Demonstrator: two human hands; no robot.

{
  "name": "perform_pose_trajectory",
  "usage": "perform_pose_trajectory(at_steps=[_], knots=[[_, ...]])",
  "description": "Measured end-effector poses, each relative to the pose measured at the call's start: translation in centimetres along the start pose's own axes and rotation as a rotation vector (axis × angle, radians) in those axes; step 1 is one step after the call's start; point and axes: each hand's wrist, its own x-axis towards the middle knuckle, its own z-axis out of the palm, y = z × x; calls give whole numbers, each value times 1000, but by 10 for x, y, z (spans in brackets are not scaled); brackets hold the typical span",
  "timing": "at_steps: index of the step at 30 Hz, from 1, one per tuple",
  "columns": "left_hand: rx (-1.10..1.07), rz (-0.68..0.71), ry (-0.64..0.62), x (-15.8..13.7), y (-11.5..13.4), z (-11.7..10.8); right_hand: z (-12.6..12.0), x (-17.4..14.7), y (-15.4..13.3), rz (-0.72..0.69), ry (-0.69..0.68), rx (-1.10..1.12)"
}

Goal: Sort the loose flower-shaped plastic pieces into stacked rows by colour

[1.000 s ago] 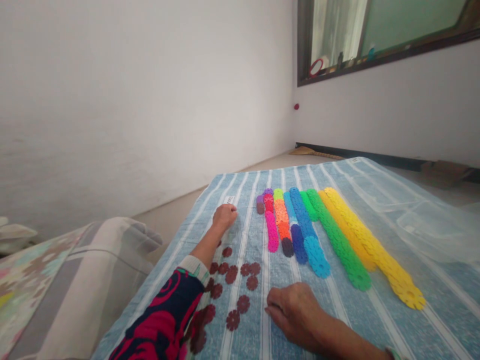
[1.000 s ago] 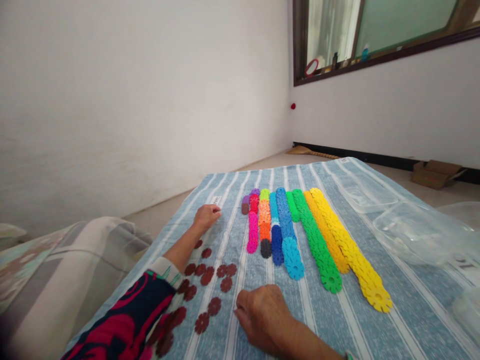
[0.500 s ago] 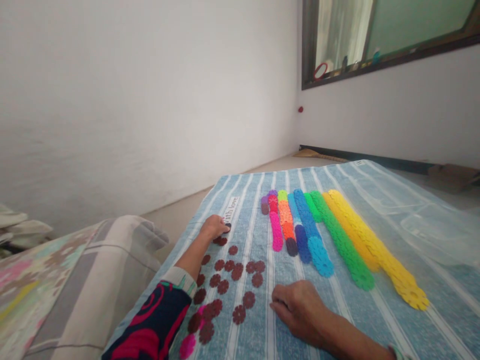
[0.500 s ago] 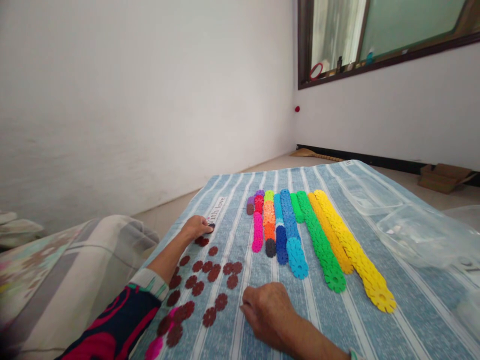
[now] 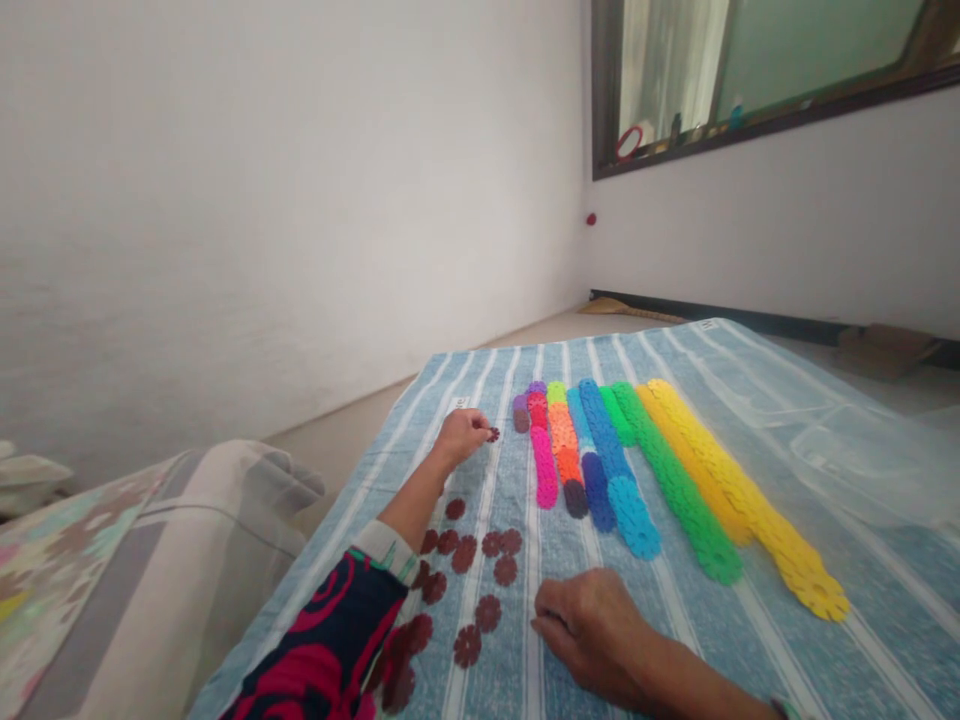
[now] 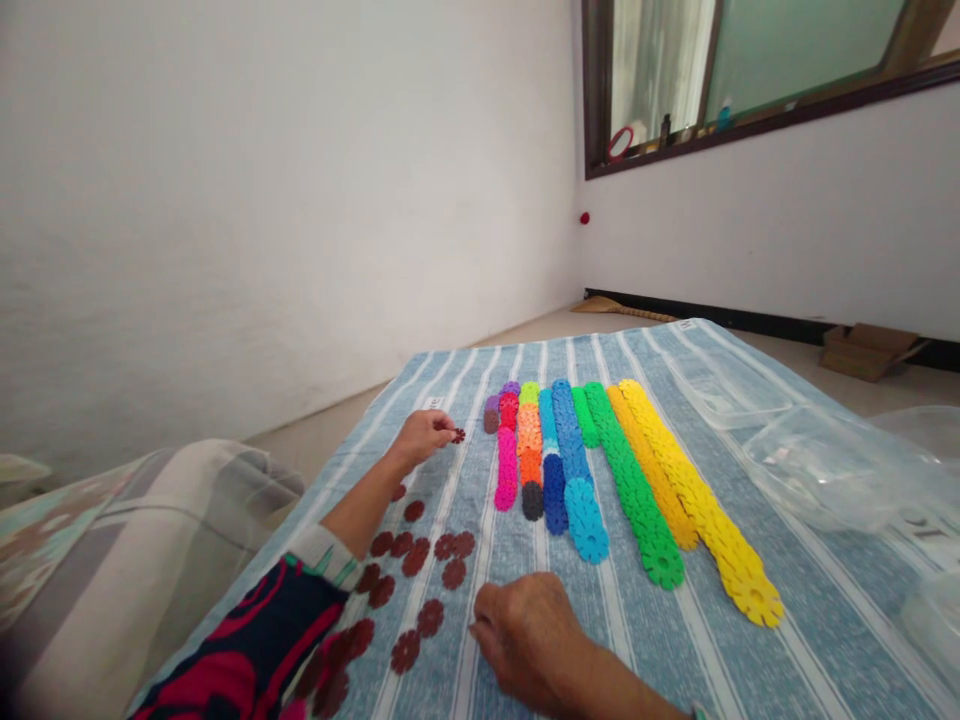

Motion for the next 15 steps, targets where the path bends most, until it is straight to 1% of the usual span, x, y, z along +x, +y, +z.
perform_pose_trajectory(at_steps=[3,6,10,15], knots=[[-16,53,11,15,19,22,-2,0,-1,7,-28,-8],[8,68,21,27,29,36,-3,0,-1,9,-42,-10],[24,82,-28,37,33,42,-2,2,0,5,-42,-14],[49,76,-74,39,30,45,-1,2,2,-12,-34,-19]])
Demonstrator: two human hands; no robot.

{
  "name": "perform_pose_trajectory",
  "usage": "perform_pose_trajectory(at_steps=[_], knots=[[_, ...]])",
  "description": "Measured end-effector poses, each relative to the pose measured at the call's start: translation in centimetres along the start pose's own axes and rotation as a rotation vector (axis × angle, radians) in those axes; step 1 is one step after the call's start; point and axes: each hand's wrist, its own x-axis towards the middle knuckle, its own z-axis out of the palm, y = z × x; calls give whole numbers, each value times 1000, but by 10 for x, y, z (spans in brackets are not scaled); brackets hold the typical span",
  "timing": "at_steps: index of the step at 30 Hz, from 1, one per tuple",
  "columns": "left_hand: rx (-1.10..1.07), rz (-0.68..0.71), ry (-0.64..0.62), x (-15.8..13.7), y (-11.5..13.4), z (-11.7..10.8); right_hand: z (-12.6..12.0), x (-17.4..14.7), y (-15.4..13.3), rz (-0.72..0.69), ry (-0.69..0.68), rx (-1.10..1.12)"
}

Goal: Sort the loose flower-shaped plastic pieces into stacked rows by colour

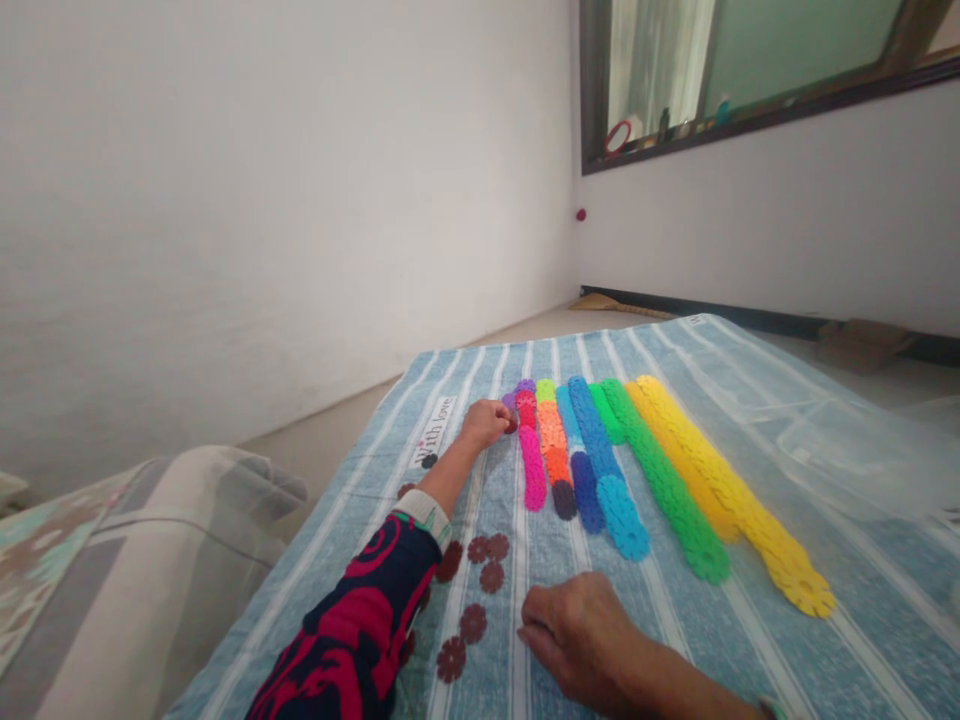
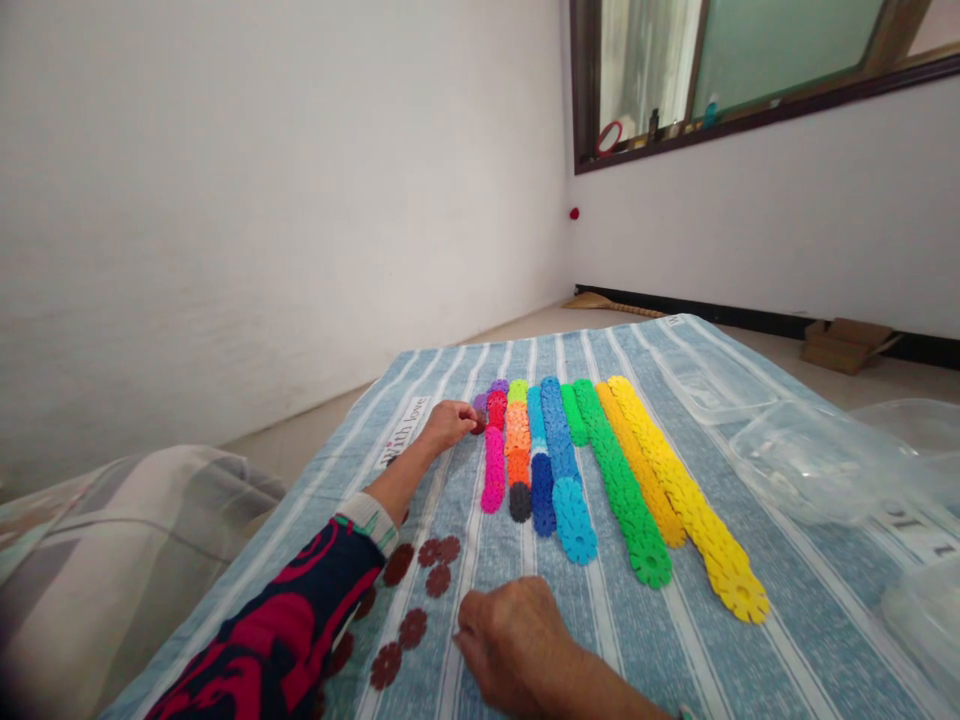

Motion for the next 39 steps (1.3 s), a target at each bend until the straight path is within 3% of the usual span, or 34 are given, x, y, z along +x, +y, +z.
perform_pose_trajectory(at_steps=[10,15,26,33,39], knots=[[88,31,65,-6,-5,5,-3,-1,-3,11,0,-1],[158,33,114,-17,-18,-11,-3,-2,-3,9,12,3],[252,-125,11,-96,-70,-67,-4,-5,-4,31,23,16],[302,-278,80,-134,-80,-77,-2,-7,-4,35,43,3],[298,-219,83,-150,-88,-72,-1,-8,-5,34,69,-8]])
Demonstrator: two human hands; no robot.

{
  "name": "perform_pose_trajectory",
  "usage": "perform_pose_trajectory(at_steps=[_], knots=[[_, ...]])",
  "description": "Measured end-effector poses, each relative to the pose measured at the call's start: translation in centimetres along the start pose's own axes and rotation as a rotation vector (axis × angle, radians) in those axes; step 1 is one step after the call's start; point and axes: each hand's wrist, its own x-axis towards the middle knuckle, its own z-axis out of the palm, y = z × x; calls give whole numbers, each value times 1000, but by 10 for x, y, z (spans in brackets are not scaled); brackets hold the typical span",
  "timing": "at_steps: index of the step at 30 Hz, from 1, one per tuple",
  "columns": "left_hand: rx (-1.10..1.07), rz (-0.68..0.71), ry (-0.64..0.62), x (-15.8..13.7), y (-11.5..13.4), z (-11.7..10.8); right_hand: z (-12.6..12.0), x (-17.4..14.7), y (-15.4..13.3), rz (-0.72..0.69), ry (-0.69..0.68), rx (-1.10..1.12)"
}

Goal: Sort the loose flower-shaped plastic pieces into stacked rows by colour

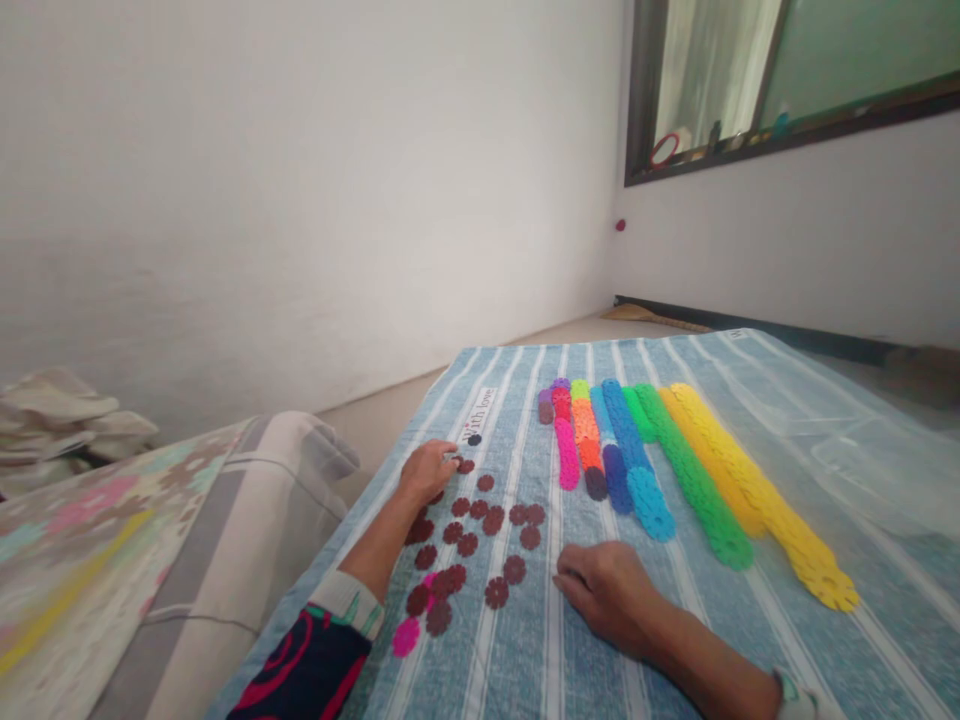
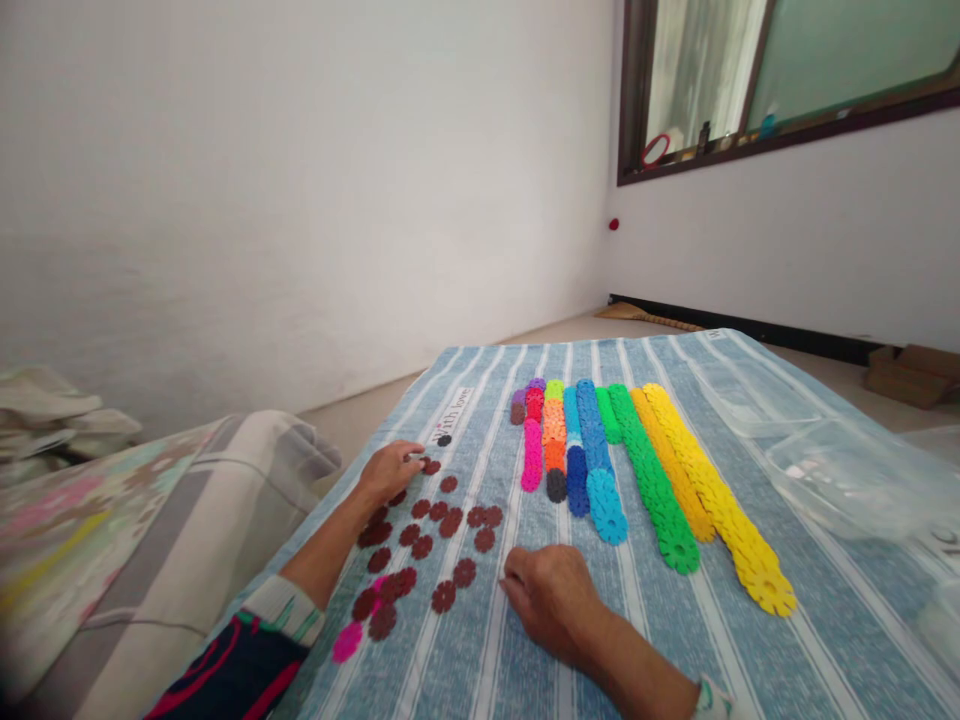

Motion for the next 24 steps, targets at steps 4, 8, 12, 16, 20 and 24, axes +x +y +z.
perform_pose_trajectory(at_steps=[4,8,12,16,20,24], knots=[[-62,108,-20,-8,-2,9,2,-2,0,6,9,-15],[-81,127,33,-15,-4,19,3,-1,2,21,-7,-10],[-94,98,66,-21,-6,23,5,-1,4,25,6,-4],[-113,119,72,-29,-6,22,6,-3,5,26,18,4],[-159,107,74,-36,-8,19,5,-4,4,30,14,2],[-209,72,68,-40,-10,16,4,-3,4,34,5,15]])
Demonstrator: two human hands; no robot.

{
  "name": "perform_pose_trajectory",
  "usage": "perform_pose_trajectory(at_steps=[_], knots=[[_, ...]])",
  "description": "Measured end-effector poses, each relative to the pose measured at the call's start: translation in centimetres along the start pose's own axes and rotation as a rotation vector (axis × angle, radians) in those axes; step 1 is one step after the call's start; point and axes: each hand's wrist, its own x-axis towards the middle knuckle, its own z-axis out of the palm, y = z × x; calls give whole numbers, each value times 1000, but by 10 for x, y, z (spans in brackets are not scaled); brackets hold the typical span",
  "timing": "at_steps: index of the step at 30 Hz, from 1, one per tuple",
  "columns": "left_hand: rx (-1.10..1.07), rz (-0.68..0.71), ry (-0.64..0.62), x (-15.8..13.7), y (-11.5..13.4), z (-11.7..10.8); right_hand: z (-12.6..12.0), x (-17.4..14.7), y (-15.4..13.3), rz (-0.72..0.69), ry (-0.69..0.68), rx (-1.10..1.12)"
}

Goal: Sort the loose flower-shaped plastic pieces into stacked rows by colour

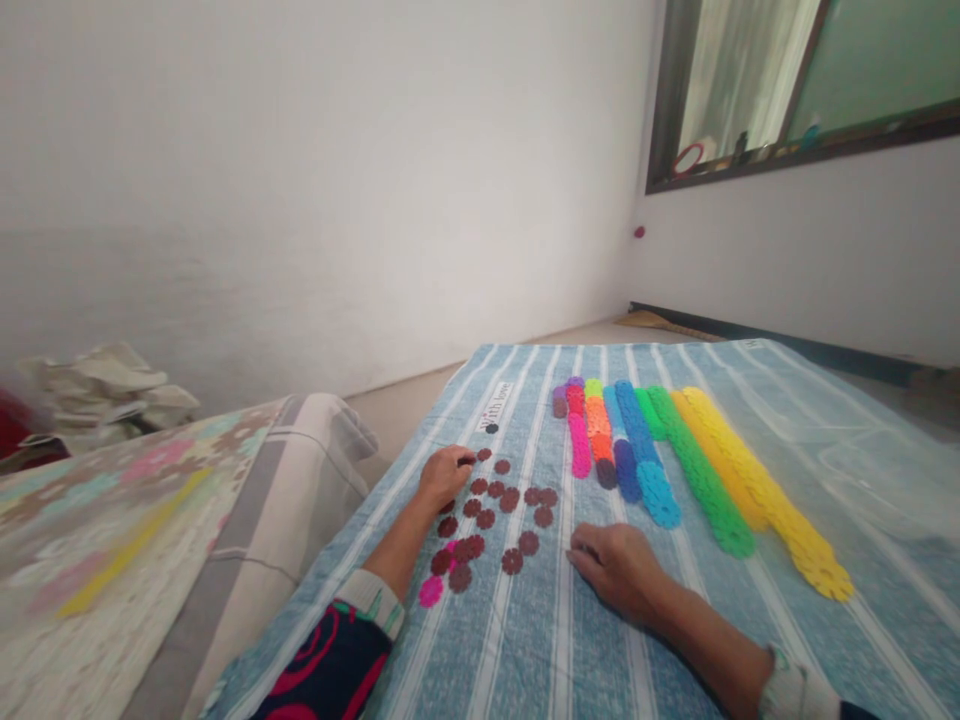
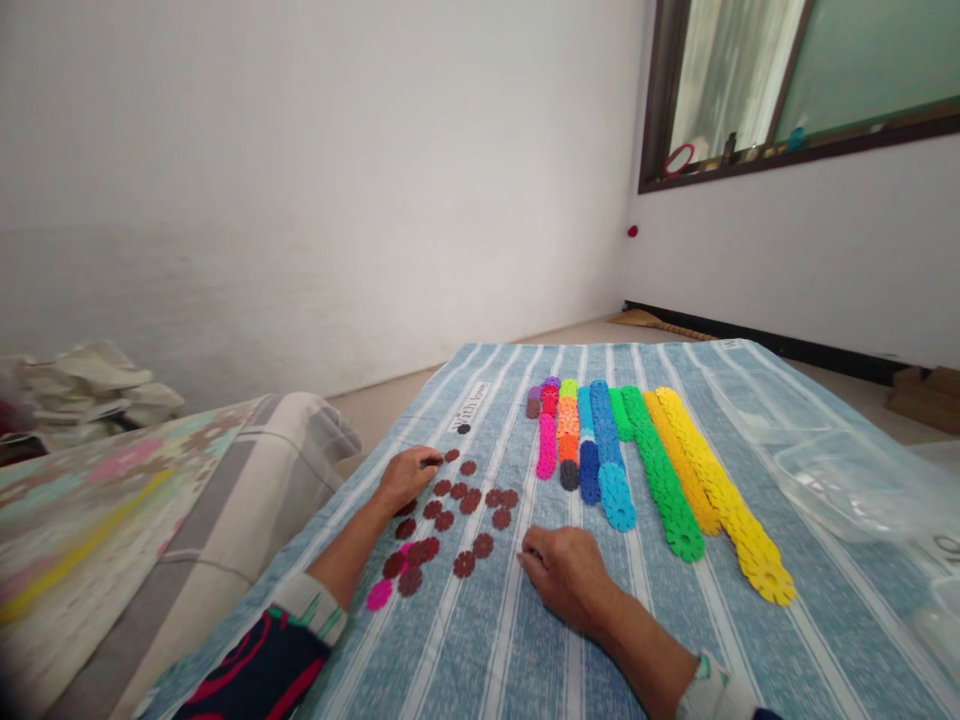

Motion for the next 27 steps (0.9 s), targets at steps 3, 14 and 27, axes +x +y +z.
perform_pose_trajectory(at_steps=[3,14,27], knots=[[-39,-21,-3,-1,-1,-1,1,0,1,11,1,7],[-133,-53,87,-4,-11,9,5,-2,6,-17,15,96],[-255,-68,99,-8,-15,16,9,2,8,57,-10,187]])
